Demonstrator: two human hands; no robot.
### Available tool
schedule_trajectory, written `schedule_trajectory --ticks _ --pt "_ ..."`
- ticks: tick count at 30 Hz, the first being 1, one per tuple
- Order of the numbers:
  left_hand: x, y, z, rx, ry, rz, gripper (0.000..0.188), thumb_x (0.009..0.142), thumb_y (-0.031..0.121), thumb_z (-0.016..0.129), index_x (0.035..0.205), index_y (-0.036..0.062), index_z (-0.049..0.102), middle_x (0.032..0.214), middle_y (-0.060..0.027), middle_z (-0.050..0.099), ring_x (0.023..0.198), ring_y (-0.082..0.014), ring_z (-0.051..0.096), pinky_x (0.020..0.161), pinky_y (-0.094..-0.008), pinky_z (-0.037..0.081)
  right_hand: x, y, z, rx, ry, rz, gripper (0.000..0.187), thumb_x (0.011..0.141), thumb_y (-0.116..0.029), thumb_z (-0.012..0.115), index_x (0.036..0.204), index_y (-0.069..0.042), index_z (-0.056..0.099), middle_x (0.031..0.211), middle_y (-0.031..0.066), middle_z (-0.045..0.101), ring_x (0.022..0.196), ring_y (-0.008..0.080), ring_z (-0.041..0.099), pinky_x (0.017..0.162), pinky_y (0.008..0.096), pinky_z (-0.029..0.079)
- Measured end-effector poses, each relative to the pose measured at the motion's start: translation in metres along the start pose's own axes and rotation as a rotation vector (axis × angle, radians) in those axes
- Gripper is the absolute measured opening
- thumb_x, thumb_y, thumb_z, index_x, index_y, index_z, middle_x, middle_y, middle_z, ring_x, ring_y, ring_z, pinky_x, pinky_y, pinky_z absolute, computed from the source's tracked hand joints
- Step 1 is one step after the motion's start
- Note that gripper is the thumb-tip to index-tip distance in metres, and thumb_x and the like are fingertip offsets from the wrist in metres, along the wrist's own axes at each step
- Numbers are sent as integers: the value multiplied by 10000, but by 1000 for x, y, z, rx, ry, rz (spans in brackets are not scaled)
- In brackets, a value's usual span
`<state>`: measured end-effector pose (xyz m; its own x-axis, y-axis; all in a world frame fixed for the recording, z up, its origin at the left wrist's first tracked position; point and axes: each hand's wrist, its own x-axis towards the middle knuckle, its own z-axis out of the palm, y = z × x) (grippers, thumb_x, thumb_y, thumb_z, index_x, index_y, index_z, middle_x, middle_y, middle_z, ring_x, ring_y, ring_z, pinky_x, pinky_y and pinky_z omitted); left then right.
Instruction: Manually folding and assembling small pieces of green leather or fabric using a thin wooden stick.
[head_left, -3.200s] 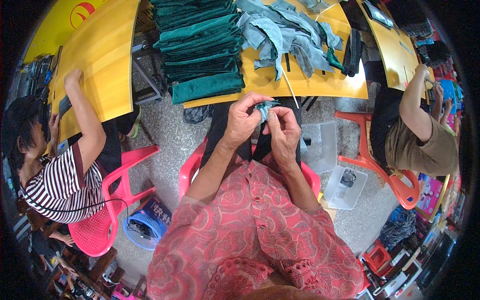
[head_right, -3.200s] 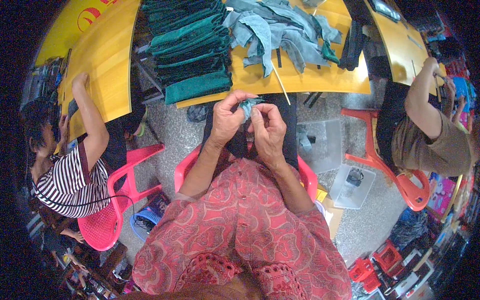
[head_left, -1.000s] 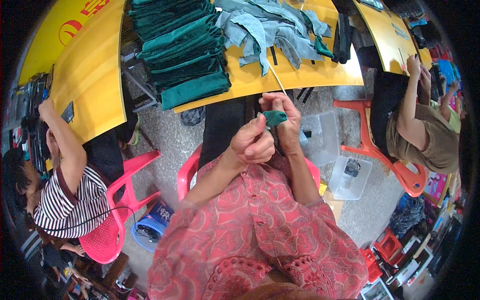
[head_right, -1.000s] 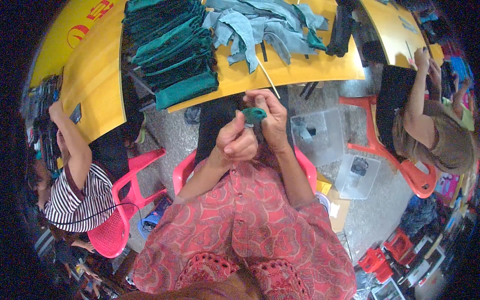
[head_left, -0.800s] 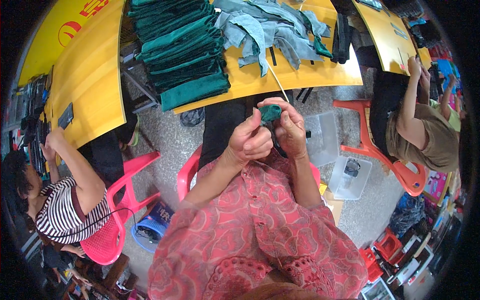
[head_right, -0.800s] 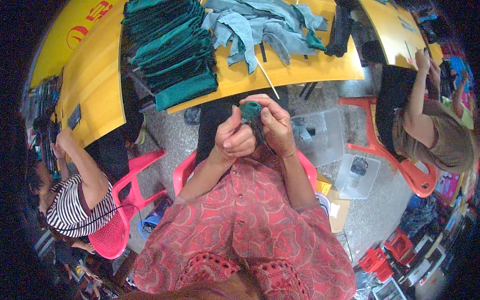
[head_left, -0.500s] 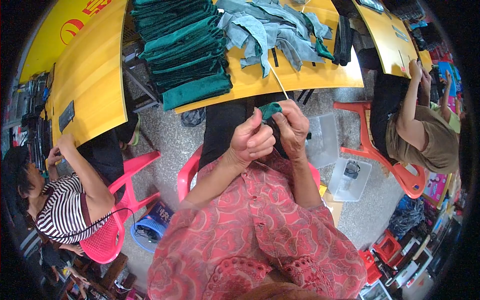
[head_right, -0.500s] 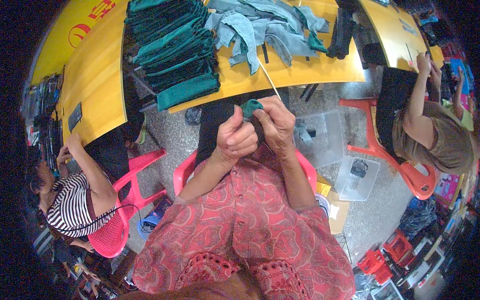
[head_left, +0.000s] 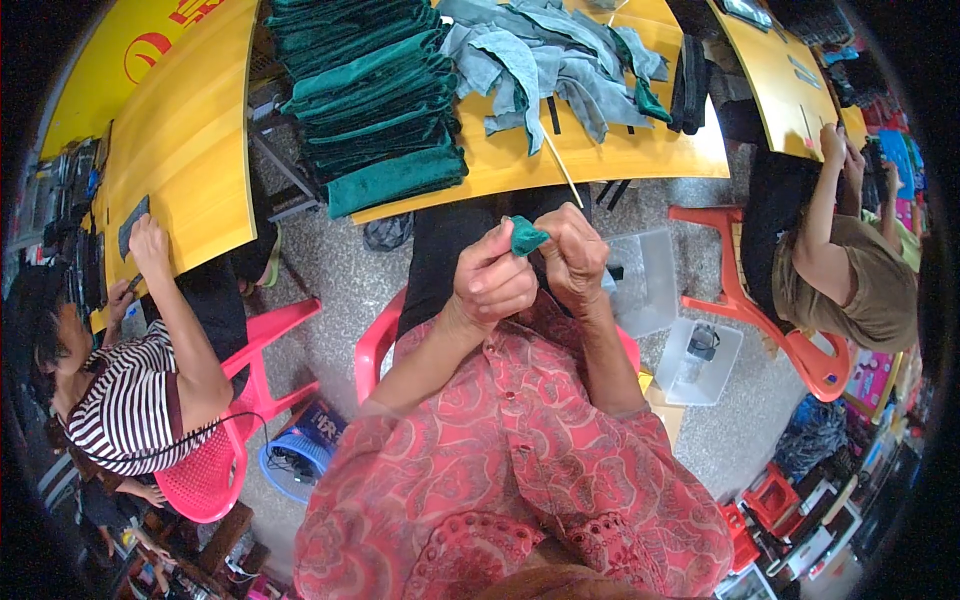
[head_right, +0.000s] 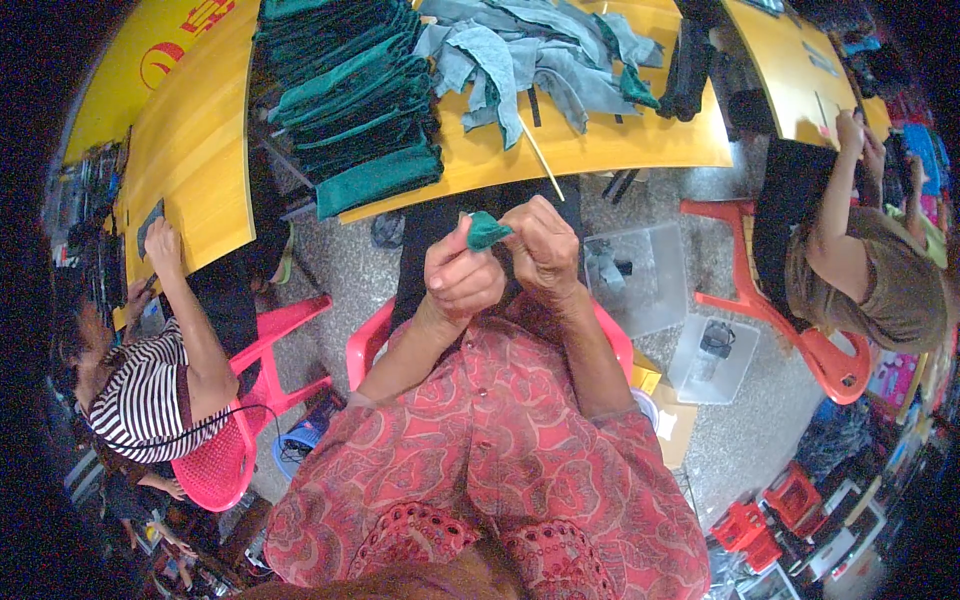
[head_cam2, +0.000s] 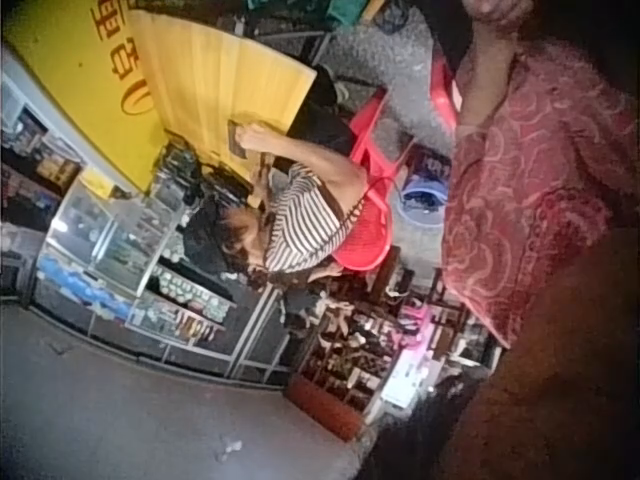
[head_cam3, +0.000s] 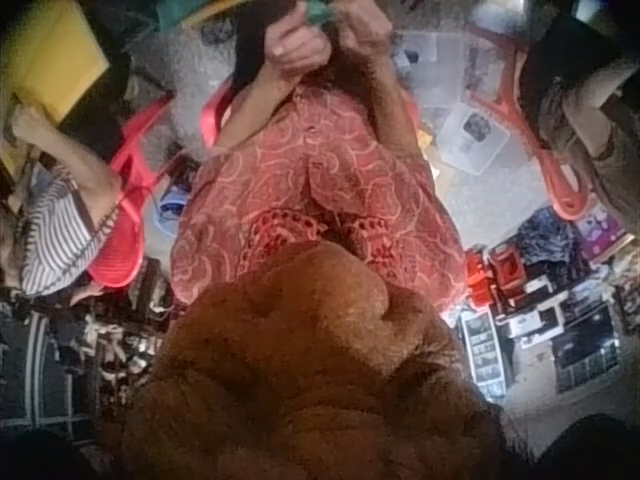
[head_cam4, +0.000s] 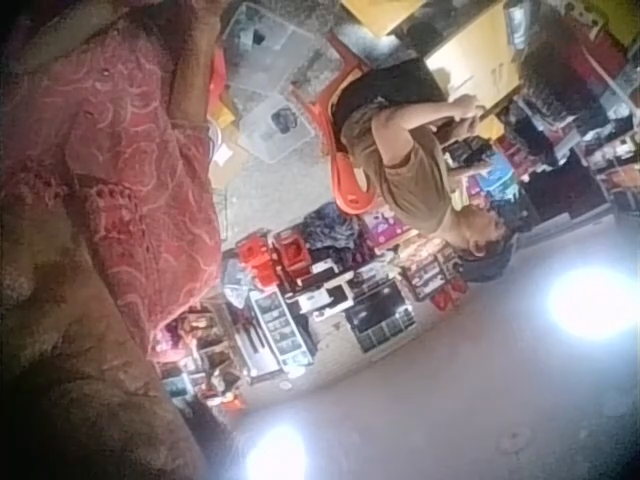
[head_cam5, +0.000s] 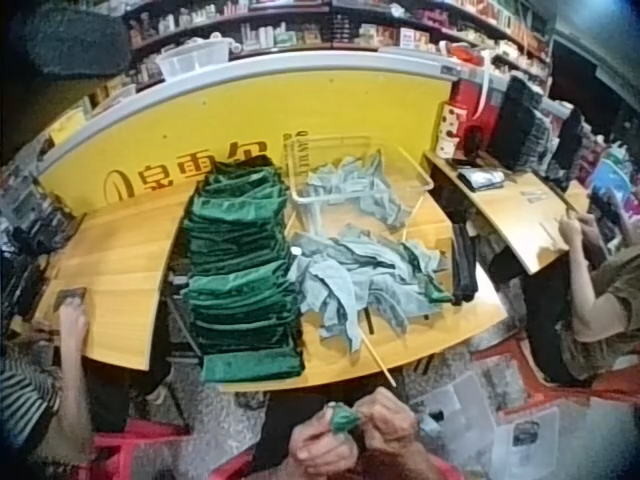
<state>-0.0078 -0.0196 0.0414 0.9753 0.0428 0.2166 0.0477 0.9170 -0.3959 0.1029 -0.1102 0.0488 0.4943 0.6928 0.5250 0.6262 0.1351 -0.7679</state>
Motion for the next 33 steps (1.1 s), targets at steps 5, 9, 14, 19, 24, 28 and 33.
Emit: schedule_trajectory --ticks 5,9,14,19,24,28,33 --pt "6 8 -7 77 -105 -39 449 1039 321 224 1097 10 542 484 0 441 371 -97 366 318 -220 333 -4 -3 3 -20 -6 79 95 752 54 626 807 -11 584 793 118 607 718 290 592 634 336 473" --pt "1 5 5 249 159 11 500 1035 362 217 1069 -43 509 482 7 380 366 -104 329 332 -229 327 -1 -12 4 203 103 333 185 782 48 626 961 2 637 905 109 634 834 222 616 739 303 484" --pt "3 -3 7 454 157 -10 427 1034 363 237 1129 45 505 549 3 428 431 -98 377 369 -221 327 2 -23 -6 296 131 370 278 784 24 658 1061 15 652 958 76 634 882 160 597 787 262 457" --pt "8 -14 16 566 329 34 358 1026 366 282 1054 75 490 632 -36 481 480 -144 435 425 -261 371 -5 -16 0 264 362 561 141 829 -26 684 960 25 672 811 5 602 727 69 525 645 204 424" --pt "7 -16 11 798 468 -24 322 1020 359 319 983 79 473 680 -57 504 520 -168 458 433 -272 373 -12 -6 -5 395 385 729 115 849 -63 683 938 9 680 792 -18 615 692 44 518 616 185 414" --pt "7 -16 -3 622 415 62 295 1015 331 354 967 73 489 719 -71 535 573 -179 505 472 -289 409 -19 4 -4 717 455 883 128 859 -112 687 934 -8 680 777 -8 638 640 41 520 571 177 406" --pt "5 -18 -9 567 383 71 323 1008 311 375 927 33 519 795 -87 574 665 -185 569 611 -302 478 -24 11 -1 866 496 912 148 869 -157 681 910 -16 664 735 3 629 567 52 514 508 193 407"
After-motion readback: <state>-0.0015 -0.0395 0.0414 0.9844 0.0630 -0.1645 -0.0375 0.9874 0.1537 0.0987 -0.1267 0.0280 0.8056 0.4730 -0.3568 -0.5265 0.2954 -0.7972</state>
